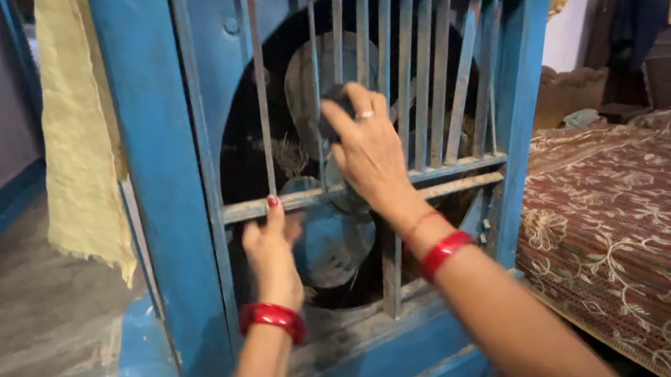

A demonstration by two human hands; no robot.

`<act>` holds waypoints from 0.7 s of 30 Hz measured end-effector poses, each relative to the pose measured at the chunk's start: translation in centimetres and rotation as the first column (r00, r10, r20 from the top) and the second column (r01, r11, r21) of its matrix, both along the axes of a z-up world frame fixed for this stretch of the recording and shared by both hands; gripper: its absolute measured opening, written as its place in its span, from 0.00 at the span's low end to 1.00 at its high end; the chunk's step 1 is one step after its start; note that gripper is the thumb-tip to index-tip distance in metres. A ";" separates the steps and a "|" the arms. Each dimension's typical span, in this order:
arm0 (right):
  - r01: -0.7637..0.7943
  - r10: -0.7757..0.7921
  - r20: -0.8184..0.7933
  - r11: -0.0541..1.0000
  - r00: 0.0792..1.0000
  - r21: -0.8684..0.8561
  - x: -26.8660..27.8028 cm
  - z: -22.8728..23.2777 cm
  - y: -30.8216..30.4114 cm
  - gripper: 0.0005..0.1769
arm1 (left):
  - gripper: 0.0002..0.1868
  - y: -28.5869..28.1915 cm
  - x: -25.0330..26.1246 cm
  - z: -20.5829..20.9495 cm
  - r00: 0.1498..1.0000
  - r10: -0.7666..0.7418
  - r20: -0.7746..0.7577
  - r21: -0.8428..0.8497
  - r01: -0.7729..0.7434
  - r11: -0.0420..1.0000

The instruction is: The person cleans the interior blades and housing of a large air cooler by hand using a dark cloth.

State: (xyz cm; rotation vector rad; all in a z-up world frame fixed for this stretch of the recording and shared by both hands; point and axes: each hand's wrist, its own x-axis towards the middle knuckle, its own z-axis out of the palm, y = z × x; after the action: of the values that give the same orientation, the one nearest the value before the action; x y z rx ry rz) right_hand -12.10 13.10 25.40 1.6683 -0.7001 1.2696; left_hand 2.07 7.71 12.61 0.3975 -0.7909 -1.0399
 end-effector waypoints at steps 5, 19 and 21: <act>0.160 -0.114 -0.205 0.962 0.972 0.223 -1.1 -2.9 1.0 0.21 | 0.34 4.5 -1.3 2.3 0.972 0.033 0.234 0.178 -0.076 0.981; 0.281 -0.292 -0.334 0.956 0.896 -0.084 -4.9 10.0 -2.4 0.25 | 0.41 6.3 1.4 5.5 -0.066 0.909 0.411 -0.827 -0.446 0.342; 0.320 -0.320 -0.376 0.945 0.870 -0.063 -4.6 5.6 -2.3 0.20 | 0.43 5.9 1.6 5.5 -0.082 0.903 0.421 -0.834 -0.425 0.351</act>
State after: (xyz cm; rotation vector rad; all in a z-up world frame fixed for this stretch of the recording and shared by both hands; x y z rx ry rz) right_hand -16.71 10.77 31.03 1.6531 -0.6991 0.6812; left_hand 3.68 13.65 18.11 0.8781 -1.5092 0.6446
